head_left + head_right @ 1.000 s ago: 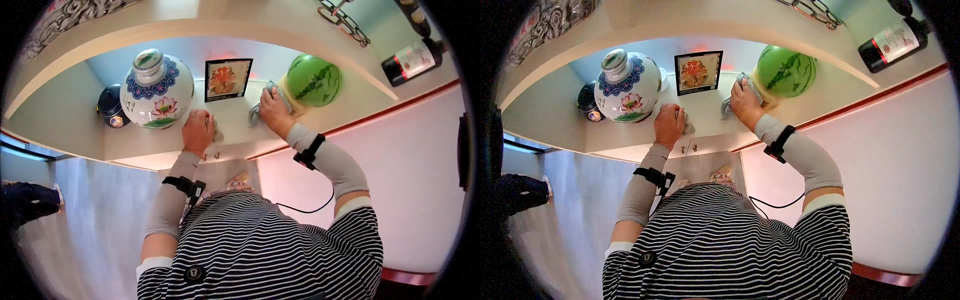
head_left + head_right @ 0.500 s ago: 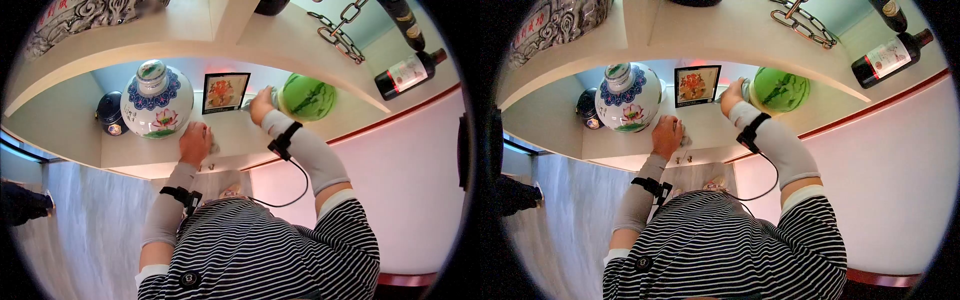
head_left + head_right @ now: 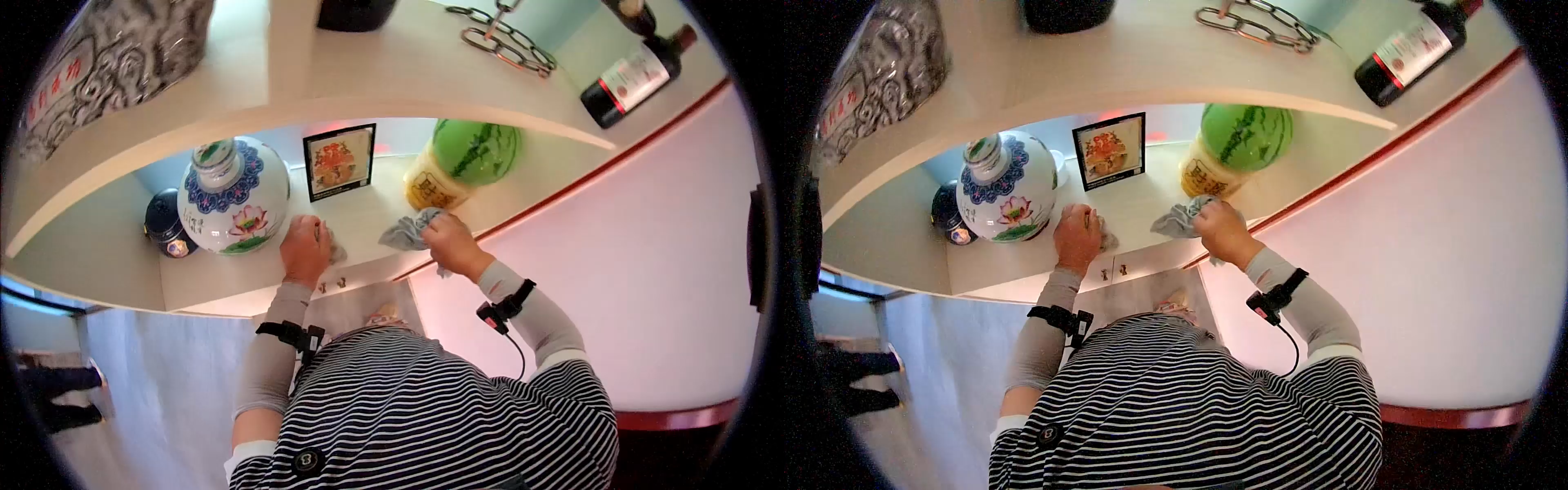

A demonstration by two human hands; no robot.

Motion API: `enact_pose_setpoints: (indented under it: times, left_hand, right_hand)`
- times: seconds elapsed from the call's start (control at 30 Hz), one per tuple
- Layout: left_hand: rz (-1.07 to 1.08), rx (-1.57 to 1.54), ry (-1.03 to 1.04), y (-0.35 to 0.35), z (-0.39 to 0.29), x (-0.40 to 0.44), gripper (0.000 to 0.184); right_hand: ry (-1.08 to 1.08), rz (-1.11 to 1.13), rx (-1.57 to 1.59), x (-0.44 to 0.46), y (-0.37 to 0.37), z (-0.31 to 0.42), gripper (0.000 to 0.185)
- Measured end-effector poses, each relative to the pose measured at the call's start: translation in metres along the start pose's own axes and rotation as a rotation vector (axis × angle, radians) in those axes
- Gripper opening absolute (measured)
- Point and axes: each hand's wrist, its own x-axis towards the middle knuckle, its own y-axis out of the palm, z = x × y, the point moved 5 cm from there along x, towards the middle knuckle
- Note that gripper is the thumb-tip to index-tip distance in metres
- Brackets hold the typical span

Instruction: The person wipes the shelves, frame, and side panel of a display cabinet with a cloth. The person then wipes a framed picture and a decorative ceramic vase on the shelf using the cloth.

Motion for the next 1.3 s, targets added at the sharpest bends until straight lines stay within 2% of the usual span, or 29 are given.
enact_pose_setpoints:
  times: [0.03, 0.07, 0.1, 0.17, 0.23, 0.3, 0.37, 0.43, 0.47, 0.5, 0.57, 0.6, 0.67, 0.7, 0.73, 0.77, 0.8, 0.83, 0.87, 0.97, 1.03, 1.1, 1.23, 1.3]
  left_hand:
    - [-0.021, -0.001, 0.003, 0.000, 0.001, -0.001, 0.011]
    - [-0.001, 0.001, 0.022, 0.001, 0.000, -0.002, 0.011]
    - [-0.005, -0.003, 0.024, 0.001, 0.000, -0.001, 0.011]
    - [0.013, 0.000, 0.053, 0.002, -0.001, 0.000, 0.011]
    - [-0.007, -0.018, 0.051, 0.002, 0.000, -0.001, 0.011]
    - [0.047, -0.028, 0.052, 0.002, -0.008, -0.001, 0.012]
    - [0.096, -0.032, 0.044, 0.006, -0.020, 0.002, 0.013]
    - [0.142, -0.092, 0.164, 0.018, -0.054, 0.004, 0.018]
    - [0.237, -0.108, 0.128, 0.029, -0.064, 0.007, 0.032]
    - [0.246, -0.088, 0.145, 0.038, -0.075, 0.008, 0.032]
    - [0.364, -0.087, 0.164, 0.066, -0.097, 0.014, 0.050]
    - [0.372, -0.064, 0.176, 0.077, -0.106, 0.018, 0.050]
    - [0.451, -0.082, 0.133, 0.101, -0.114, 0.020, 0.073]
    - [0.458, -0.065, 0.145, 0.112, -0.118, 0.023, 0.073]
    - [0.462, -0.076, 0.126, 0.122, -0.119, 0.025, 0.081]
    - [0.468, -0.086, 0.106, 0.130, -0.121, 0.027, 0.088]
    - [0.491, -0.068, 0.053, 0.137, -0.125, 0.029, 0.097]
    - [0.498, -0.056, 0.063, 0.142, -0.131, 0.030, 0.097]
    - [0.484, -0.056, 0.051, 0.147, -0.129, 0.028, 0.097]
    - [0.468, -0.055, 0.017, 0.154, -0.128, 0.027, 0.101]
    - [0.488, -0.113, -0.101, 0.156, -0.124, 0.027, 0.101]
    - [0.503, -0.091, -0.077, 0.158, -0.120, 0.027, 0.101]
    - [0.505, -0.038, -0.003, 0.160, -0.126, 0.027, 0.100]
    - [0.480, -0.008, 0.036, 0.153, -0.143, 0.029, 0.099]
  right_hand:
    - [0.147, -0.043, 0.182, -0.013, -0.001, -0.008, 0.012]
    - [0.212, -0.104, 0.302, -0.023, -0.004, -0.017, 0.025]
    - [0.236, -0.118, 0.309, -0.035, -0.004, -0.020, 0.025]
    - [0.750, -0.239, 0.743, -0.069, 0.004, -0.043, 0.031]
    - [1.030, -0.435, 1.086, -0.094, 0.021, -0.062, 0.033]
    - [1.071, -0.568, 1.173, -0.102, 0.033, -0.079, 0.033]
    - [1.094, -1.030, 1.764, -0.094, 0.027, -0.085, 0.035]
    - [1.020, -1.122, 1.859, -0.089, 0.044, -0.111, 0.038]
    - [0.975, -0.964, 0.994, -0.086, 0.020, -0.117, 0.039]
    - [0.844, -0.719, 0.174, -0.074, 0.006, -0.109, 0.041]
    - [0.897, -0.778, 0.326, -0.067, 0.026, -0.121, 0.041]
    - [0.938, -0.818, 0.470, -0.063, 0.048, -0.126, 0.041]
    - [1.016, -0.883, 0.758, -0.058, 0.088, -0.132, 0.041]
    - [1.045, -0.919, 0.900, -0.057, 0.085, -0.135, 0.041]
    - [0.974, -0.840, 0.919, -0.066, 0.080, -0.124, 0.035]
    - [0.984, -0.854, 0.933, -0.074, 0.073, -0.122, 0.035]
    - [0.938, -0.708, 0.927, -0.076, 0.071, -0.123, 0.032]
    - [0.887, -0.560, 0.919, -0.078, 0.071, -0.125, 0.029]
    - [0.800, -0.605, 0.878, -0.080, 0.065, -0.131, 0.028]
    - [0.932, -0.701, 0.924, -0.084, 0.051, -0.155, 0.030]
    - [0.994, -0.704, 0.929, -0.079, 0.041, -0.165, 0.032]
    - [0.813, -0.594, 1.133, -0.061, 0.048, -0.173, 0.037]
    - [0.847, -0.603, 1.380, -0.052, 0.077, -0.183, 0.039]
    - [0.964, -0.574, 1.605, -0.046, 0.114, -0.188, 0.041]
